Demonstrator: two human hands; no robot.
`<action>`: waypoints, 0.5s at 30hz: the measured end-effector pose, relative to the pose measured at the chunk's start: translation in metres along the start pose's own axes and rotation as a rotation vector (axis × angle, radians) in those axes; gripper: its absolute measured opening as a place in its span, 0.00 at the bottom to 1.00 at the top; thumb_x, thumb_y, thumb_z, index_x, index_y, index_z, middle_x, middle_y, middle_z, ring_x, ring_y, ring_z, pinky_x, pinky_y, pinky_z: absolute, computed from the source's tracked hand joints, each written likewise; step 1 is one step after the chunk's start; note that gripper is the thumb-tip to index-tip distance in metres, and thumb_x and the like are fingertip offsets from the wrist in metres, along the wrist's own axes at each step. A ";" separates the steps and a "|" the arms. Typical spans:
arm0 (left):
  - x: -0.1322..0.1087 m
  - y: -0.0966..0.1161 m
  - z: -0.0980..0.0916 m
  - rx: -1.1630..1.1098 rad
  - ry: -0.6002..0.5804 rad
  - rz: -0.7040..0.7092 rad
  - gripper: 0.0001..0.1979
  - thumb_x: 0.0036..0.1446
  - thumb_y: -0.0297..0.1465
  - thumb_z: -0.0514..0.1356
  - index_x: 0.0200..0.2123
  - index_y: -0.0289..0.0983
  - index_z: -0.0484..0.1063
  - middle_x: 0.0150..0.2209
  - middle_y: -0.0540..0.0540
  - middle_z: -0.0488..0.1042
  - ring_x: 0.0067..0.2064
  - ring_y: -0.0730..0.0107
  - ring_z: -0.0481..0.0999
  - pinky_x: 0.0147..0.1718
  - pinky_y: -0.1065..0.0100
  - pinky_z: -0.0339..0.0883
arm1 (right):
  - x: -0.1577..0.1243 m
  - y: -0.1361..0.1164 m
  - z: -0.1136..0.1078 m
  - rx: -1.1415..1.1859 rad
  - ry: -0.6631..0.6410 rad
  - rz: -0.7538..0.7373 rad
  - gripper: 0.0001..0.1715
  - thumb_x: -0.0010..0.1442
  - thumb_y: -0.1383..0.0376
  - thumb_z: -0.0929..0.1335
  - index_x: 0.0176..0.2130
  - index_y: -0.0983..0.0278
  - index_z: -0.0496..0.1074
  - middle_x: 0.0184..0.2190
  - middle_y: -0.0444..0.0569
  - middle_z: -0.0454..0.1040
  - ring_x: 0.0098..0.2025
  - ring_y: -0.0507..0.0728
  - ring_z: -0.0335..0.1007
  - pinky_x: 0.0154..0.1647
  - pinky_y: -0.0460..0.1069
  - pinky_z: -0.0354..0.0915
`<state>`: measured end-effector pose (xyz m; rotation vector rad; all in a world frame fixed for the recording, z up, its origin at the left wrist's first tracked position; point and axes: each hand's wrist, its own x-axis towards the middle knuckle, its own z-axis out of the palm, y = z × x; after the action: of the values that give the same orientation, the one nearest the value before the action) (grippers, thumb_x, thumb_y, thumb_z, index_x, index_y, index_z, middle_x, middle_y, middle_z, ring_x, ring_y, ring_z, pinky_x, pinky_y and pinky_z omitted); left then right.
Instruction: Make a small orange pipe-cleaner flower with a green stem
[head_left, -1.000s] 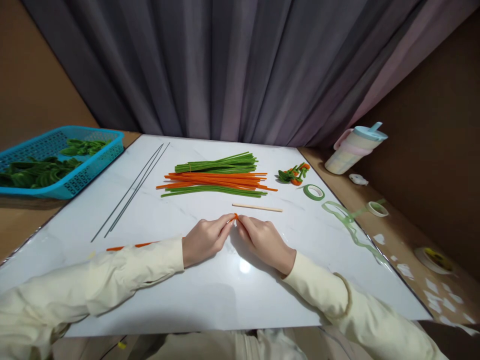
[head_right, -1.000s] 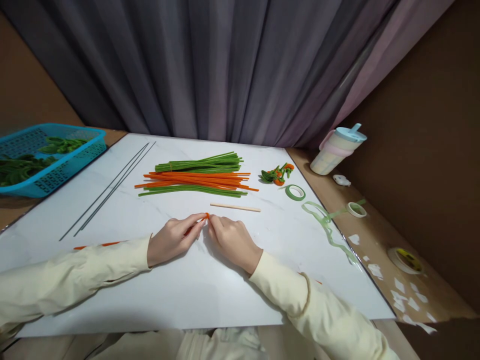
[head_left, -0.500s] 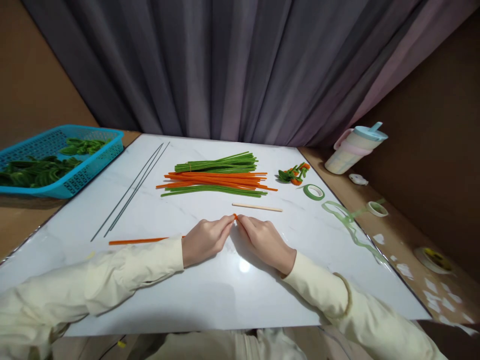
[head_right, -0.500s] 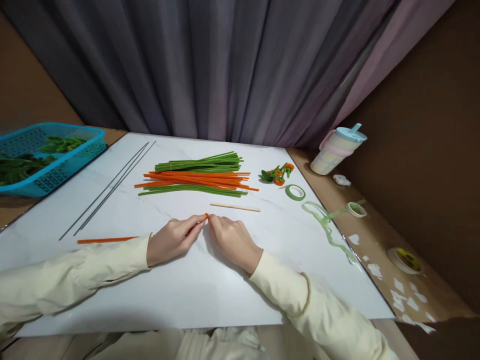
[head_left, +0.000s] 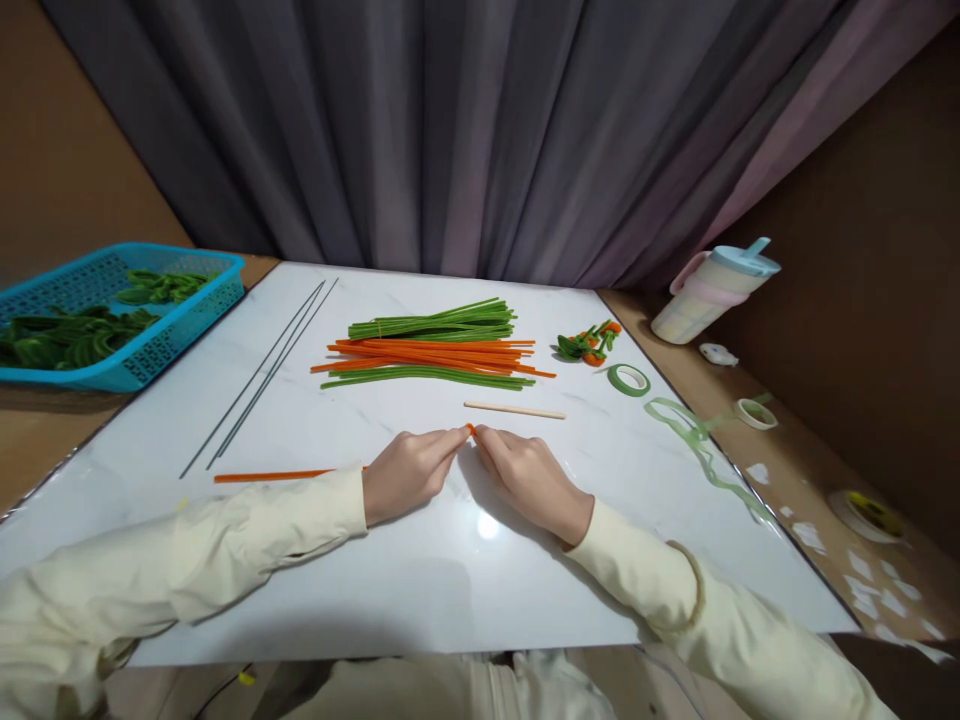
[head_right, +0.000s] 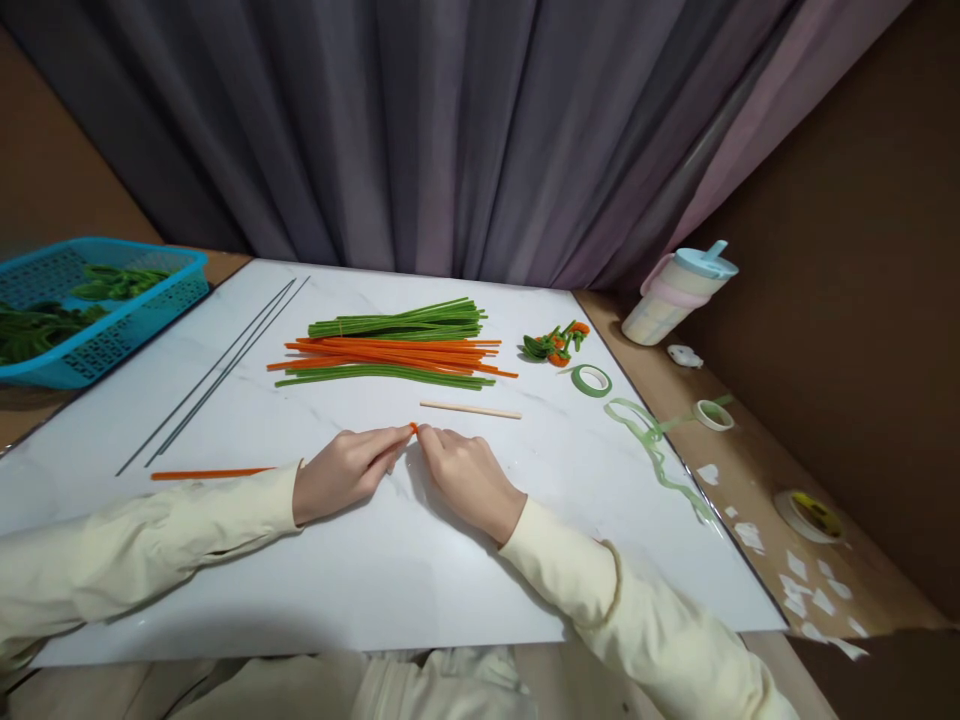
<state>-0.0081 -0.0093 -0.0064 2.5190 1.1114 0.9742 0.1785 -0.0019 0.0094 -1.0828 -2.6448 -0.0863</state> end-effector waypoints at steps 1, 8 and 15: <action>0.000 0.000 0.000 0.005 -0.002 0.001 0.14 0.62 0.28 0.46 0.45 0.36 0.68 0.33 0.45 0.76 0.33 0.70 0.76 0.33 0.71 0.71 | 0.000 0.000 0.000 0.001 0.004 0.000 0.07 0.61 0.73 0.57 0.38 0.67 0.61 0.26 0.46 0.70 0.27 0.52 0.63 0.23 0.47 0.45; 0.007 0.006 -0.005 0.049 0.016 -0.029 0.11 0.62 0.29 0.48 0.41 0.34 0.68 0.34 0.44 0.75 0.34 0.68 0.75 0.35 0.68 0.68 | 0.000 0.000 0.000 0.012 0.008 0.016 0.07 0.62 0.72 0.56 0.36 0.66 0.62 0.25 0.46 0.70 0.26 0.51 0.63 0.23 0.47 0.45; 0.011 0.014 -0.008 -0.098 0.006 -0.205 0.09 0.61 0.31 0.51 0.41 0.37 0.68 0.36 0.48 0.76 0.36 0.71 0.75 0.37 0.71 0.67 | 0.000 0.001 0.003 0.021 0.015 0.018 0.07 0.62 0.71 0.56 0.36 0.66 0.61 0.26 0.46 0.70 0.25 0.51 0.63 0.23 0.47 0.45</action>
<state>0.0002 -0.0118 0.0111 2.2738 1.2623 0.9557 0.1782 -0.0009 0.0064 -1.0956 -2.6165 -0.0626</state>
